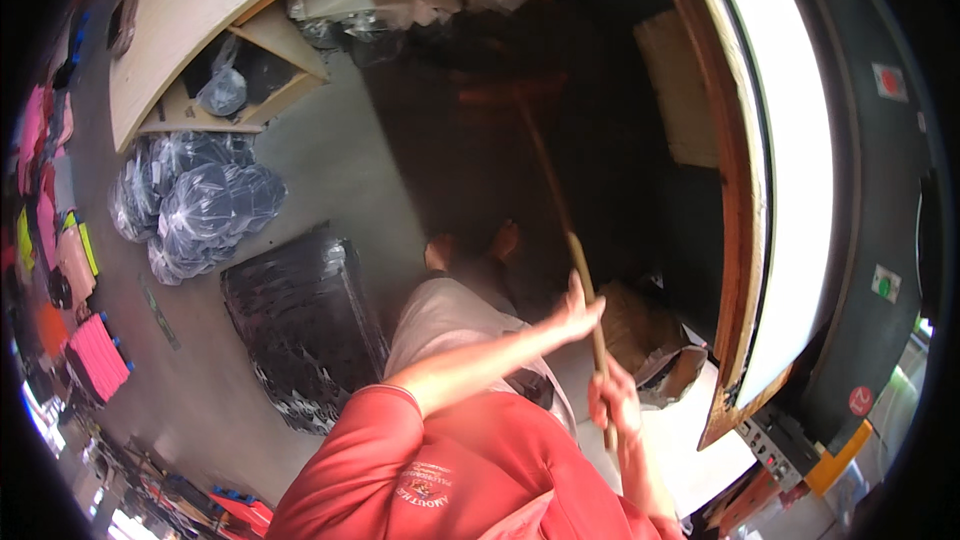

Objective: The person writes on a notepad, attaches a label to a plastic bag, and then moves to a machine to handle large black and white sheets. They sweep debris into a bag and place sheets on the machine.

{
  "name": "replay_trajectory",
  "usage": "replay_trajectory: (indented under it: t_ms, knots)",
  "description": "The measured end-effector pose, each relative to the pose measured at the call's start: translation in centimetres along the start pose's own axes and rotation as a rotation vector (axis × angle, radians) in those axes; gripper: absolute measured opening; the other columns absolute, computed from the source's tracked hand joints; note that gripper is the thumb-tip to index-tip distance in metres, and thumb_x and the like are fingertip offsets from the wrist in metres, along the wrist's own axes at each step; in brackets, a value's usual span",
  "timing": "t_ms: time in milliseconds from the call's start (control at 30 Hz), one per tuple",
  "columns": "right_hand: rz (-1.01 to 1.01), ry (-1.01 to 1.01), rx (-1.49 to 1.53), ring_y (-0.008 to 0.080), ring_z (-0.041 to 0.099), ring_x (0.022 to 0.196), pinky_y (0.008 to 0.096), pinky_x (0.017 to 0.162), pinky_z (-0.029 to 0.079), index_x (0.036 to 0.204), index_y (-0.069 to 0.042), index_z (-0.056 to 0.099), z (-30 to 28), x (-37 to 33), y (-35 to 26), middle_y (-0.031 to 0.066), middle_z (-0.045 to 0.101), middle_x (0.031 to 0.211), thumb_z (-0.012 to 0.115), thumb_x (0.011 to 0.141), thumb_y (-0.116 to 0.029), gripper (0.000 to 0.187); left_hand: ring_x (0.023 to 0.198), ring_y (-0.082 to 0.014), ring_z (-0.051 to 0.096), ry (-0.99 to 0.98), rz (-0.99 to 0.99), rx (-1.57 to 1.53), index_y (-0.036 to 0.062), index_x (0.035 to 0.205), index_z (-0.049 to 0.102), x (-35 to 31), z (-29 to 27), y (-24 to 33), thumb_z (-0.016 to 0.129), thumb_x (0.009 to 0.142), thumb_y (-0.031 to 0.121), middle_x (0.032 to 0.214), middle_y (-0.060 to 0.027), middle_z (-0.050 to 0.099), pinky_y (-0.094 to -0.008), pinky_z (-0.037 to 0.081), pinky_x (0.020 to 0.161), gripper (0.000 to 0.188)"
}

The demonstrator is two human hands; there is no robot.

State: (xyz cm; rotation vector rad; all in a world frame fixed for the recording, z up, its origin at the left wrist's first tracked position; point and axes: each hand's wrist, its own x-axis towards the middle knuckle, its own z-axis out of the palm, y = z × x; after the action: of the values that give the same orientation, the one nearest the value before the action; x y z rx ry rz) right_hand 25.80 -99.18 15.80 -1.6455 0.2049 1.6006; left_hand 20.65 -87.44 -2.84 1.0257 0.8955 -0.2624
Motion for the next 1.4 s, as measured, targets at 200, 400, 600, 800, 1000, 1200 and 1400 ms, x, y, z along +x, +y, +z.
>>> replay_trajectory:
  t_ms: [200,400,600,800,1000,1200,1400]
  knots:
    - [0.057,0.396,-0.440,0.0197,0.049,0.038,0.0363,0.042,0.042,0.082,-0.006,0.057,-7.8,18.8,-3.5,0.0062,0.050,0.052,0.040,0.109,-0.052,0.056,0.075,-0.0147,0.069,-0.066,0.020,-0.182,0.0069,0.155,0.041,4.7,-5.1,3.4,0.063,0.103,0.041,0.111,-0.0116,0.073,-0.0313,0.057,0.065,0.066]
    - [-0.215,0.515,-0.875,0.0221,0.061,0.054,0.0382,0.050,0.049,0.109,-0.007,0.064,-18.8,22.6,10.7,0.0089,0.056,0.063,0.041,0.110,-0.046,0.044,0.073,-0.0131,0.067,0.112,-0.283,-0.044,0.0072,0.130,0.064,3.3,-8.9,-5.0,0.057,0.106,0.036,0.105,-0.0075,0.074,-0.0294,0.056,0.064,0.038]
    - [0.265,0.601,-0.976,0.0497,0.066,0.088,0.0556,0.074,0.050,0.109,-0.002,0.065,-21.4,-1.1,26.8,0.0304,0.068,0.090,0.040,0.107,-0.048,0.052,0.069,-0.0119,0.068,0.114,-0.414,0.127,0.0075,0.123,0.067,3.7,-9.1,-11.6,0.059,0.103,0.033,0.094,-0.0030,0.075,-0.0300,0.056,0.063,0.033]
    - [0.385,0.625,-0.605,0.0309,0.059,0.063,0.0449,0.061,0.046,0.088,0.001,0.064,-15.0,-12.9,24.7,0.0185,0.058,0.066,0.044,0.107,-0.050,0.058,0.069,-0.0118,0.067,0.014,-0.297,0.193,0.0069,0.126,0.065,4.6,-7.9,-11.7,0.057,0.106,0.033,0.098,-0.0044,0.074,-0.0276,0.053,0.059,0.034]
    - [0.245,0.615,-0.230,0.0138,0.043,0.040,0.0335,0.038,0.035,0.079,-0.013,0.052,-17.5,6.1,18.5,-0.0011,0.047,0.056,0.043,0.105,-0.060,0.054,0.068,-0.0144,0.067,0.029,-0.270,0.224,0.0054,0.124,0.067,3.3,-9.1,-10.8,0.059,0.104,0.031,0.095,-0.0058,0.074,-0.0311,0.056,0.066,0.033]
    - [0.355,0.662,-0.200,0.0193,0.047,0.039,0.0371,0.039,0.039,0.084,-0.011,0.053,-17.7,14.9,19.4,0.0038,0.048,0.057,0.042,0.105,-0.063,0.058,0.069,-0.0106,0.062,0.069,-0.248,0.193,0.0028,0.125,0.066,1.2,-13.9,-11.4,0.057,0.107,0.028,0.097,-0.0054,0.073,-0.0272,0.054,0.067,0.032]
    - [0.513,0.672,-0.226,0.0570,0.060,0.106,0.0560,0.090,0.048,0.103,0.008,0.066,-9.1,0.1,33.3,0.0384,0.066,0.100,0.033,0.109,-0.051,0.068,0.069,-0.0105,0.062,0.046,-0.318,0.362,0.0035,0.120,0.067,1.0,-15.5,-11.8,0.056,0.107,0.027,0.095,-0.0040,0.072,-0.0273,0.053,0.067,0.029]
